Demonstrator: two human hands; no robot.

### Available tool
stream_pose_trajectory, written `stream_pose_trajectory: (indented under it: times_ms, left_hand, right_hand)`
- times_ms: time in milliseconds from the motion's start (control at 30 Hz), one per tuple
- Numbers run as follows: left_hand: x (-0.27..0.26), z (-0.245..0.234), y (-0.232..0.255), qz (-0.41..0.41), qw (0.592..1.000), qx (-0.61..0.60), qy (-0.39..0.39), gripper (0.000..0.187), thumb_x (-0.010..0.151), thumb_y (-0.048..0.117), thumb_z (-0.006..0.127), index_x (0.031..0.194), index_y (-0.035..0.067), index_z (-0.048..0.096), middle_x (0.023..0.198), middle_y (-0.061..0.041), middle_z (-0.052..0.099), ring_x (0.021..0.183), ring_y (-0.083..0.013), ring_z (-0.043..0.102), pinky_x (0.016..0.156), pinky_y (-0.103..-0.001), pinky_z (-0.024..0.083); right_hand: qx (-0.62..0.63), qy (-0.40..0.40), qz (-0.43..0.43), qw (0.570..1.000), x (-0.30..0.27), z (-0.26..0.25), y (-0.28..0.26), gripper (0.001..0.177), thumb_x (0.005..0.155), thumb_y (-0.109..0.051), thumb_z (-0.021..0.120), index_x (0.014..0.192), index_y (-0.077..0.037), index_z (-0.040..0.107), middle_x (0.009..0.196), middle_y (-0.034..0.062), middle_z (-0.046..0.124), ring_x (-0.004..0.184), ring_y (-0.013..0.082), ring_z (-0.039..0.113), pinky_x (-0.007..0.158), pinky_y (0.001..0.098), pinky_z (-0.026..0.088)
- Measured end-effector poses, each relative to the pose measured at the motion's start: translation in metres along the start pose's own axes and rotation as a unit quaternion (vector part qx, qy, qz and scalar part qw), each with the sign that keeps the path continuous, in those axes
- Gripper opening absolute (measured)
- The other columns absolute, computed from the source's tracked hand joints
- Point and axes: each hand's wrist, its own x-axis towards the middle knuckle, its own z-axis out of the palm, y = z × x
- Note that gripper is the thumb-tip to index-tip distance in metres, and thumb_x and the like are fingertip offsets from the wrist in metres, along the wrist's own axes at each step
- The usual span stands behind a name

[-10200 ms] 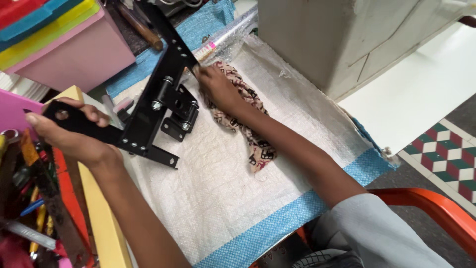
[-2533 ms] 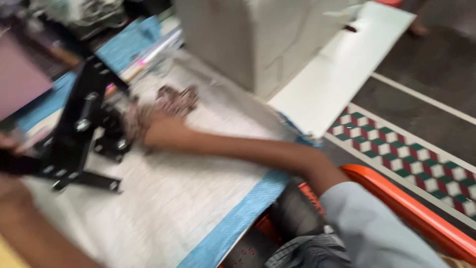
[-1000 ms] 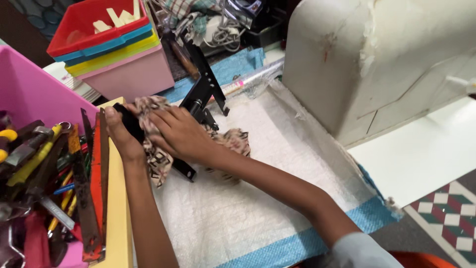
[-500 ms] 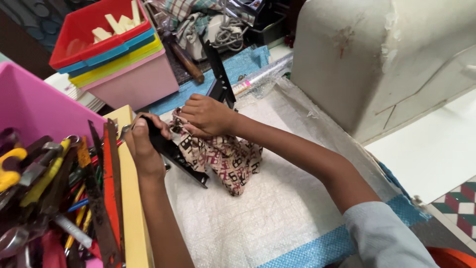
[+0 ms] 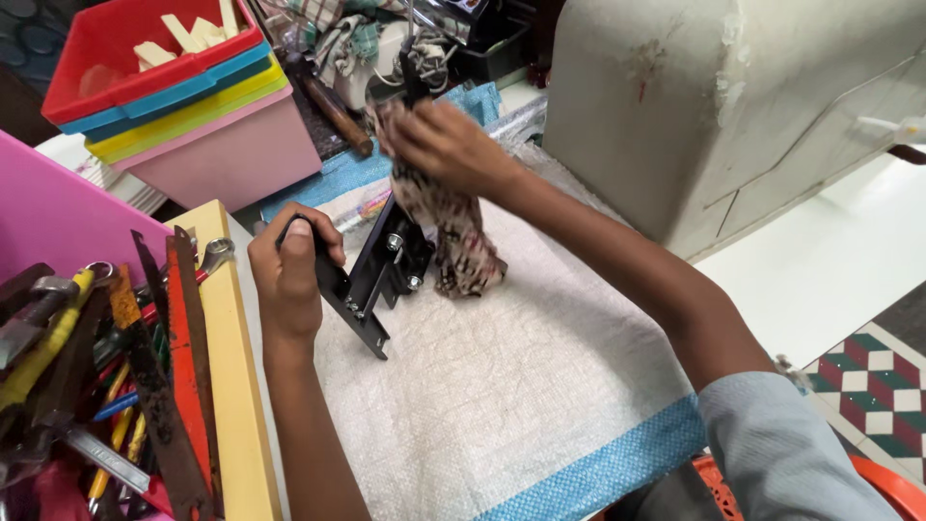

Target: The person wipes a metal TV wall mount bracket and several hand tools with a patterned cloth, then organizes them near a workbench.

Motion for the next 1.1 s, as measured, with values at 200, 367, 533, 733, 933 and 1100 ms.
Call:
stream_pose_trajectory:
  times_ms: [200,367,533,733,933,1100]
  left_hand:
    - [0.002,0.0,0.004,0.01,0.999,-0.003,0.033,0.043,0.106,0.038,0.044,0.089,0.001,0.057,0.078,-0.006,0.058,0.072,-0.0124,0.057,0.069,-0.027,0.047]
    - [-0.001,0.002,0.011,-0.006,0.999,0.037,0.005,0.037,0.106,0.03,0.043,0.088,0.0,0.058,0.078,-0.006,0.059,0.072,-0.0124,0.057,0.069,-0.027,0.047]
    - [-0.002,0.004,0.011,-0.018,0.999,0.045,0.002,0.037,0.105,0.029,0.044,0.088,0.0,0.06,0.076,-0.006,0.06,0.072,-0.0115,0.059,0.067,-0.026,0.047]
    - [-0.001,0.007,0.023,0.038,0.975,0.19,0.108,0.027,0.106,0.022,0.051,0.098,-0.001,0.063,0.087,-0.012,0.065,0.08,-0.0236,0.063,0.075,-0.037,0.05]
    - [-0.028,0.046,0.075,0.186,0.823,0.529,0.095,0.029,0.099,0.02,0.067,0.114,-0.005,0.06,0.116,-0.022,0.064,0.111,-0.0394,0.061,0.099,-0.049,0.047]
    - [-0.026,0.053,0.073,0.14,0.874,0.464,0.028,0.028,0.1,0.019,0.066,0.114,-0.004,0.06,0.116,-0.021,0.064,0.11,-0.0373,0.06,0.097,-0.047,0.046]
  right_hand:
    - [-0.116,0.044,0.006,0.992,0.065,-0.025,0.067,0.03,0.099,-0.012,0.066,0.128,-0.003,0.067,0.13,0.0105,0.063,0.123,0.0256,0.058,0.102,0.0436,0.049]
    - [0.098,-0.133,0.069,0.984,0.084,0.007,0.079,0.018,0.09,-0.011,0.066,0.107,-0.01,0.073,0.114,0.007,0.07,0.114,0.0248,0.063,0.099,0.0451,0.052]
    - [-0.125,-0.127,-0.023,0.984,0.075,0.006,0.068,0.04,0.095,-0.042,0.058,0.087,-0.006,0.073,0.086,0.0073,0.068,0.085,0.0191,0.063,0.064,0.0381,0.05]
    - [-0.211,-0.08,-0.092,0.97,0.07,0.021,0.065,0.03,0.098,-0.035,0.061,0.08,-0.013,0.068,0.09,0.0018,0.066,0.088,0.0171,0.06,0.071,0.0358,0.046]
    - [-0.139,-0.027,-0.014,0.99,0.066,0.032,0.066,0.038,0.107,-0.032,0.06,0.076,-0.011,0.065,0.084,0.0022,0.063,0.083,0.0182,0.059,0.071,0.0368,0.046]
    - [-0.125,0.001,-0.029,0.992,0.063,0.004,0.074,0.052,0.106,-0.05,0.058,0.076,-0.009,0.065,0.079,0.0042,0.061,0.078,0.0196,0.059,0.065,0.0361,0.047]
